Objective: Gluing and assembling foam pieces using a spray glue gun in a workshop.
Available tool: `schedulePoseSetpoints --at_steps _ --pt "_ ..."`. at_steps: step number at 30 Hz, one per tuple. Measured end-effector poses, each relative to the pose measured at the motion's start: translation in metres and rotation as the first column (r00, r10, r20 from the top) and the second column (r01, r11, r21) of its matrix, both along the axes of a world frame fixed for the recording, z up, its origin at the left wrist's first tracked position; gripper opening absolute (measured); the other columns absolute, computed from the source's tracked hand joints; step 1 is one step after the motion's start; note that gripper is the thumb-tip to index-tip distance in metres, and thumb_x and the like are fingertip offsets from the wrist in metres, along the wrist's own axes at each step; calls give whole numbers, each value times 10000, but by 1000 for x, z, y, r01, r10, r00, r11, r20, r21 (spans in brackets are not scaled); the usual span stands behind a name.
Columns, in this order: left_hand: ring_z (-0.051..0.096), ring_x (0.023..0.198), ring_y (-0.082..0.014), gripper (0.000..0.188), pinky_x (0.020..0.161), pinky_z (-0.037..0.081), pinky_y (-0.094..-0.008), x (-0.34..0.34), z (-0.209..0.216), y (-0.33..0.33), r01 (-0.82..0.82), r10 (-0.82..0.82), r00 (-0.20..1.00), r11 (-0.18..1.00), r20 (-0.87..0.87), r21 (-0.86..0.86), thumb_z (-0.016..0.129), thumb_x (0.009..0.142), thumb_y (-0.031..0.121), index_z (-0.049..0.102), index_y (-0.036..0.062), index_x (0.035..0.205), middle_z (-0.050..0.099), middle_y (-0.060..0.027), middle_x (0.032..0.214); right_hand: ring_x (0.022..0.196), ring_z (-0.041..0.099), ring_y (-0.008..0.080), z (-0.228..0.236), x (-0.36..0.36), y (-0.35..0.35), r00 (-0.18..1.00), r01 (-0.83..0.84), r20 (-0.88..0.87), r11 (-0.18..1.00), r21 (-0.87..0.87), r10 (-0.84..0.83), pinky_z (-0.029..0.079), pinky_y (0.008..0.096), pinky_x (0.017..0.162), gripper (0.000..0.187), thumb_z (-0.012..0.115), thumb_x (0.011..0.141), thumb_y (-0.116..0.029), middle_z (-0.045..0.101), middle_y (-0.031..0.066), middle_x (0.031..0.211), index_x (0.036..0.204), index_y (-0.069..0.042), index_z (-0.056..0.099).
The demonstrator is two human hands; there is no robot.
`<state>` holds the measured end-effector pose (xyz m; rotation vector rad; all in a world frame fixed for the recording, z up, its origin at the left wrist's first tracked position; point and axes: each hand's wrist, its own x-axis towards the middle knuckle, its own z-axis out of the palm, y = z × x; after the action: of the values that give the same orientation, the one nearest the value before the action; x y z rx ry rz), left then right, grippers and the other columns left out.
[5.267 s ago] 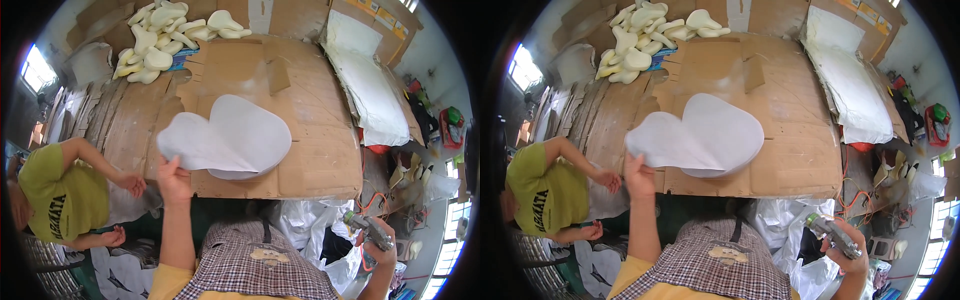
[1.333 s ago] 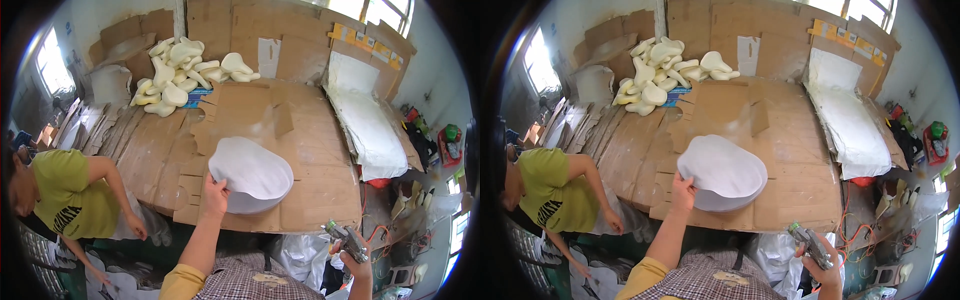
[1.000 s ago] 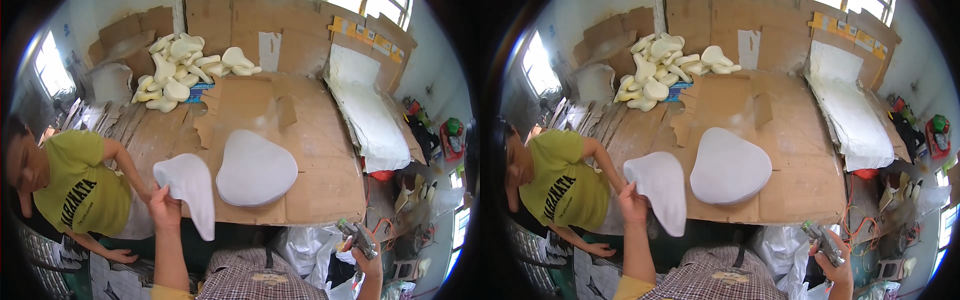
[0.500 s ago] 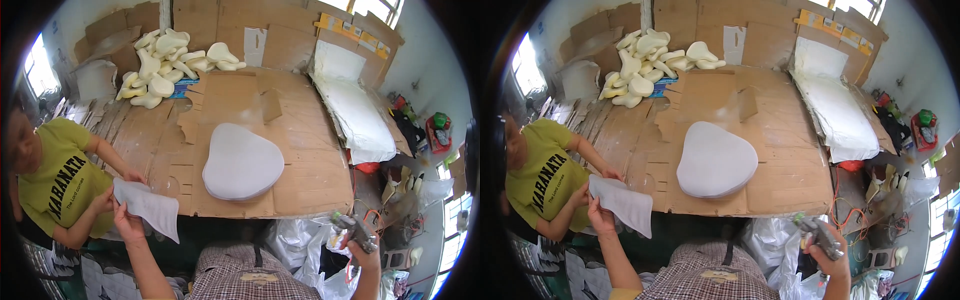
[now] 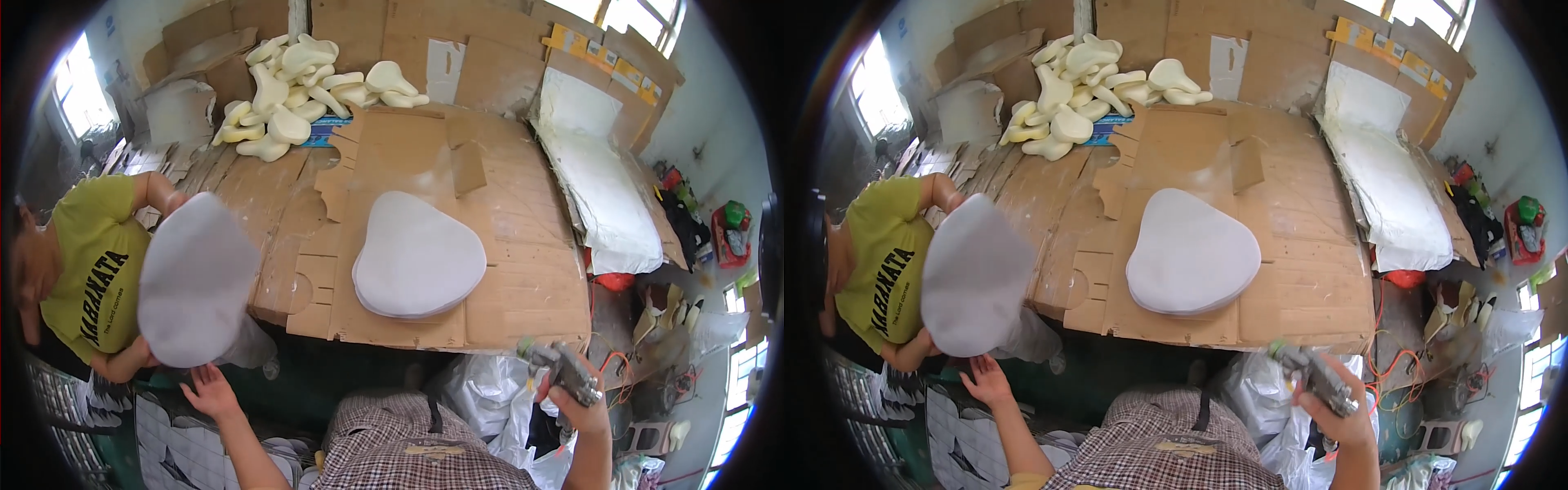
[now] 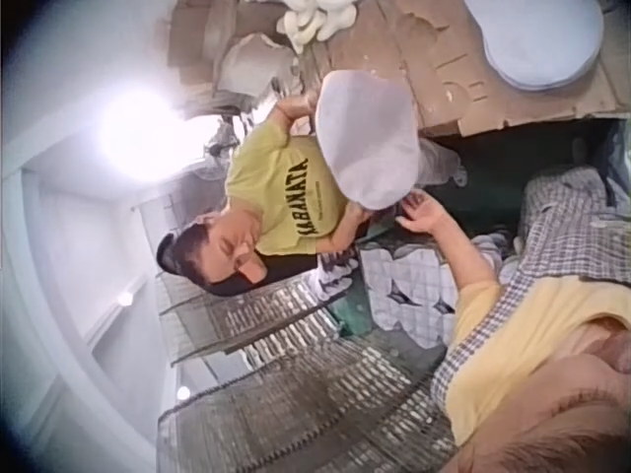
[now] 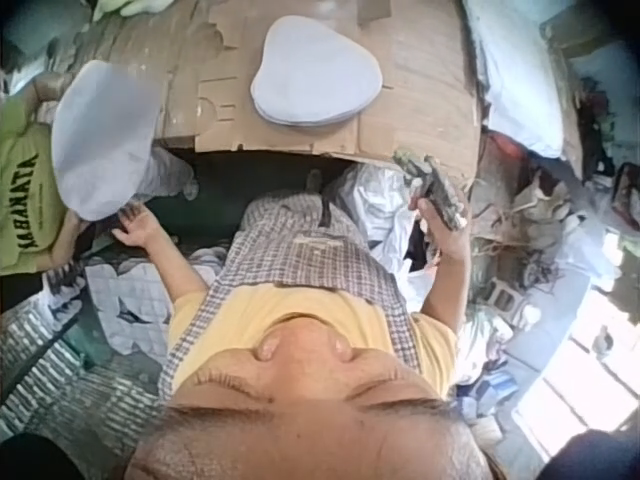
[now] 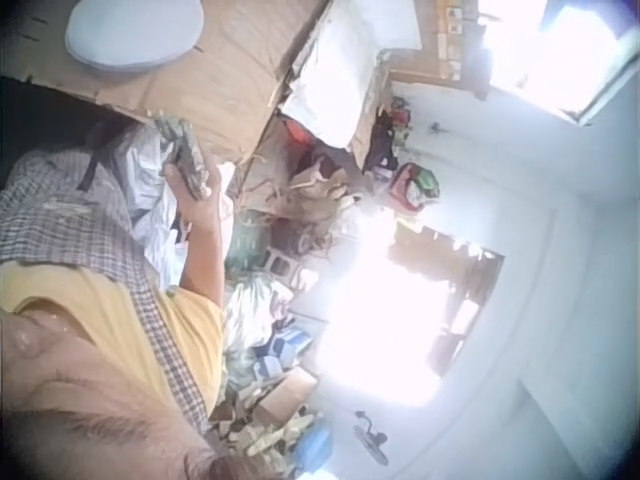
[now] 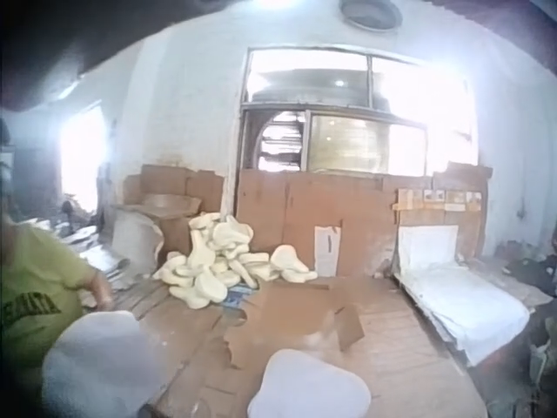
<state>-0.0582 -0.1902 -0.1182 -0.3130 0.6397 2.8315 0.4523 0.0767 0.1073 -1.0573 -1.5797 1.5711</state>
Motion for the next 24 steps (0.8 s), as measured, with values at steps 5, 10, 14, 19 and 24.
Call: schedulePoseSetpoints --at_steps 5,10,14,19,24 --pt "594 898 -275 525 785 548 -416 45 -127 -59 -114 332 744 919 581 -378 530 860 462 518 3 1115 570 -132 1003 697 591 144 9 12 11 977 163 115 973 162 -182 500 286 641 582 701 777 -174 603 71 812 1254 59 464" --pt "563 715 -249 233 652 529 -369 105 -183 -34 365 34 751 812 660 -456 590 812 301 517 87 868 544 -78 799 689 592 133 17 43 1 948 209 204 961 180 -244 496 271 620 562 692 760 -125 603 68 808 1242 73 481" --pt "583 655 -224 144 586 504 -321 104 -142 34 581 -256 789 606 558 -544 607 828 192 538 91 905 566 -49 755 721 604 141 27 48 -7 966 114 227 993 44 -121 491 266 646 542 687 749 -107 614 81 816 1221 78 495" --pt "598 614 -194 152 533 497 -295 110 -90 103 598 -434 798 483 418 -640 598 860 183 565 87 973 585 -47 742 715 597 153 11 2 17 991 -33 129 998 62 25 487 289 666 578 719 751 -161 613 80 808 1234 55 488" --pt "600 604 -177 146 523 497 -278 118 -65 143 639 -560 741 416 371 -647 580 878 180 569 82 985 592 -50 750 699 583 148 10 -10 35 989 125 53 977 171 -135 479 286 647 571 695 792 -154 592 67 824 1274 34 453"
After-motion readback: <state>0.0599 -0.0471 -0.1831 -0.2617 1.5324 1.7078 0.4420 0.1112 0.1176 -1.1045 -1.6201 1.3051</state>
